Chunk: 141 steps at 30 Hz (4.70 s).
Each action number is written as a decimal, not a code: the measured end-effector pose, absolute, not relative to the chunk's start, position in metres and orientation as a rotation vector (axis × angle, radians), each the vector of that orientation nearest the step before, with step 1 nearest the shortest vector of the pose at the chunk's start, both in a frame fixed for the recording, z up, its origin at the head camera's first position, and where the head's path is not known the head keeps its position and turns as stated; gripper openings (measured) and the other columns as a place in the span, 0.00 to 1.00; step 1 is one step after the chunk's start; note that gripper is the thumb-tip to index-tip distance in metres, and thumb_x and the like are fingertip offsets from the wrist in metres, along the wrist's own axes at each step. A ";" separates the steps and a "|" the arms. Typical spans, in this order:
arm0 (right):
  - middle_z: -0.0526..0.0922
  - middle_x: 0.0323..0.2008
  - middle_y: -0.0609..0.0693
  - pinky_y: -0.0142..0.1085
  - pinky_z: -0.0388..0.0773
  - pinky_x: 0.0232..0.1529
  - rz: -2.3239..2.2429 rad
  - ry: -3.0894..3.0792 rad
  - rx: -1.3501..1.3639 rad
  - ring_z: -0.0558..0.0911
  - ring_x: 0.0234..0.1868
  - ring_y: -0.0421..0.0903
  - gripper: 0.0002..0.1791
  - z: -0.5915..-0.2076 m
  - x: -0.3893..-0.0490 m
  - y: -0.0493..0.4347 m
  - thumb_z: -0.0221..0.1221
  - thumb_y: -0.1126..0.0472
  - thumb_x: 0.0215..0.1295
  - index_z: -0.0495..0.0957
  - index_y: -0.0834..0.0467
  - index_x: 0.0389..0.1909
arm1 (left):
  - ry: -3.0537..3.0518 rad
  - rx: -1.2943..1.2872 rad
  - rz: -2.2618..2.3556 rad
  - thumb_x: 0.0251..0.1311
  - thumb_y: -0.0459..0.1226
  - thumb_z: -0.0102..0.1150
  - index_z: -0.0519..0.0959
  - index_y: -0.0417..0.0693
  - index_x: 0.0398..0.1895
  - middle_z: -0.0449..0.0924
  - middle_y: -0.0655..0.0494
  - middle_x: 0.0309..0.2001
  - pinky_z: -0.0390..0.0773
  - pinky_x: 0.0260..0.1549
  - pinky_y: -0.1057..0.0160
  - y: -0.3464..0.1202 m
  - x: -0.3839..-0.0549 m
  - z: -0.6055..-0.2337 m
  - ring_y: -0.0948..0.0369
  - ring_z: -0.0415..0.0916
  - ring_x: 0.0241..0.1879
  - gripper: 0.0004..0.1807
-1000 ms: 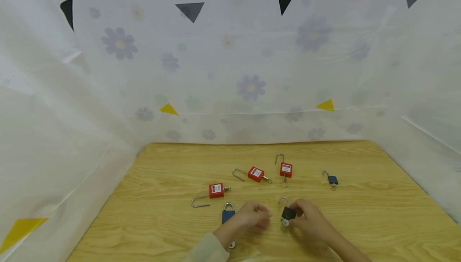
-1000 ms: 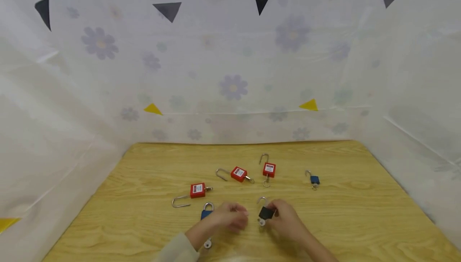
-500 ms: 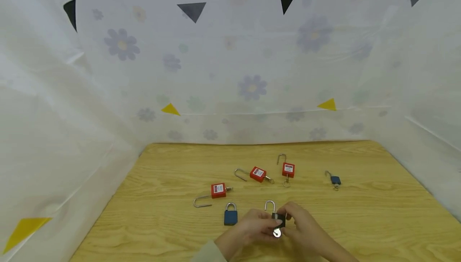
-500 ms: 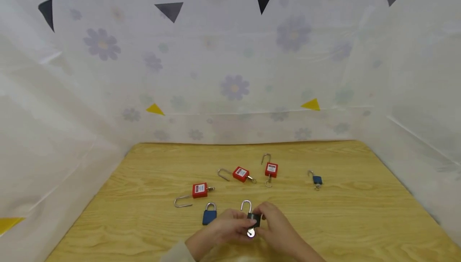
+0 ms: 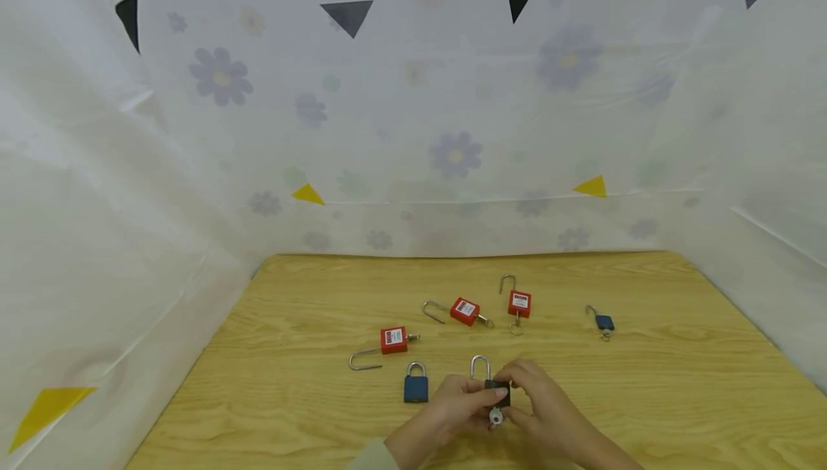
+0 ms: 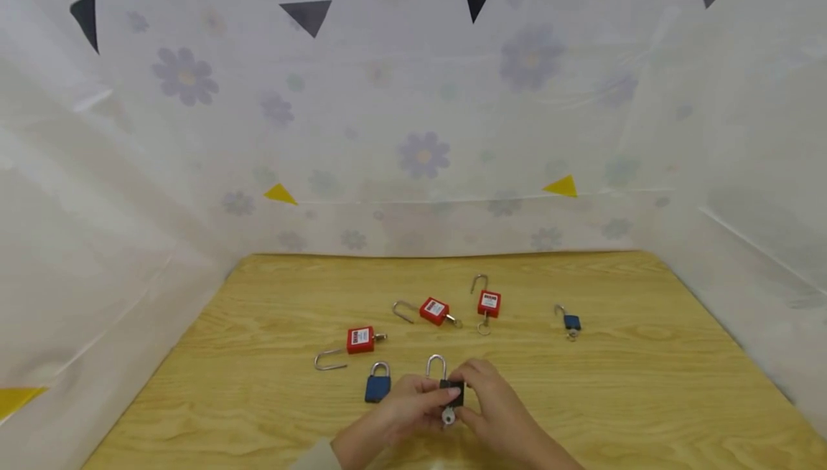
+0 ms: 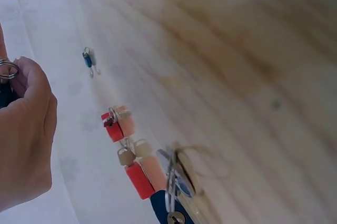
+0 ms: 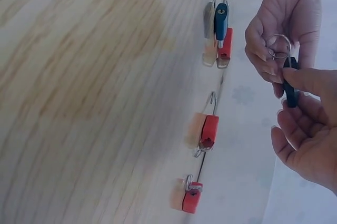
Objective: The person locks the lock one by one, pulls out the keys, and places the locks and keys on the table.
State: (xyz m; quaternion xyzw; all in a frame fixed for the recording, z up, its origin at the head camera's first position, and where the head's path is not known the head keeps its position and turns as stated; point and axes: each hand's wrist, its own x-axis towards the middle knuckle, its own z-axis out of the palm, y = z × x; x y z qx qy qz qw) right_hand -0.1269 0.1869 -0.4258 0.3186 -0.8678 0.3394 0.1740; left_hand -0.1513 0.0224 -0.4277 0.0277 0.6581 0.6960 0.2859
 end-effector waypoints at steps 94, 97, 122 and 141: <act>0.71 0.26 0.39 0.31 0.66 0.19 1.871 -2.481 0.991 0.64 0.20 0.33 0.10 -0.380 -0.156 0.181 0.50 0.66 0.68 0.74 0.71 0.38 | 1.767 0.270 2.005 0.56 0.33 0.61 0.81 0.30 0.39 0.85 0.42 0.33 0.80 0.31 0.68 0.000 -0.135 -0.408 0.67 0.80 0.27 0.12; 0.70 0.25 0.39 0.32 0.64 0.17 1.881 -2.432 1.019 0.63 0.18 0.35 0.09 -0.381 -0.156 0.180 0.49 0.68 0.68 0.73 0.71 0.36 | 1.772 0.262 2.008 0.56 0.33 0.61 0.81 0.31 0.39 0.85 0.43 0.33 0.81 0.32 0.67 0.000 -0.135 -0.407 0.67 0.80 0.28 0.12; 0.77 0.24 0.50 0.31 0.64 0.14 1.809 -2.278 0.918 0.64 0.17 0.35 0.06 -0.382 -0.136 0.165 0.50 0.72 0.65 0.74 0.68 0.32 | 1.728 0.383 2.092 0.55 0.32 0.62 0.80 0.26 0.37 0.82 0.35 0.34 0.80 0.31 0.70 -0.002 -0.130 -0.400 0.68 0.80 0.26 0.13; 0.77 0.24 0.56 0.29 0.69 0.16 1.713 -2.253 0.985 0.68 0.19 0.32 0.06 -0.371 -0.131 0.162 0.49 0.73 0.65 0.74 0.64 0.32 | 1.810 0.482 2.084 0.55 0.36 0.63 0.80 0.26 0.37 0.80 0.28 0.36 0.78 0.32 0.72 -0.007 -0.129 -0.387 0.71 0.79 0.27 0.16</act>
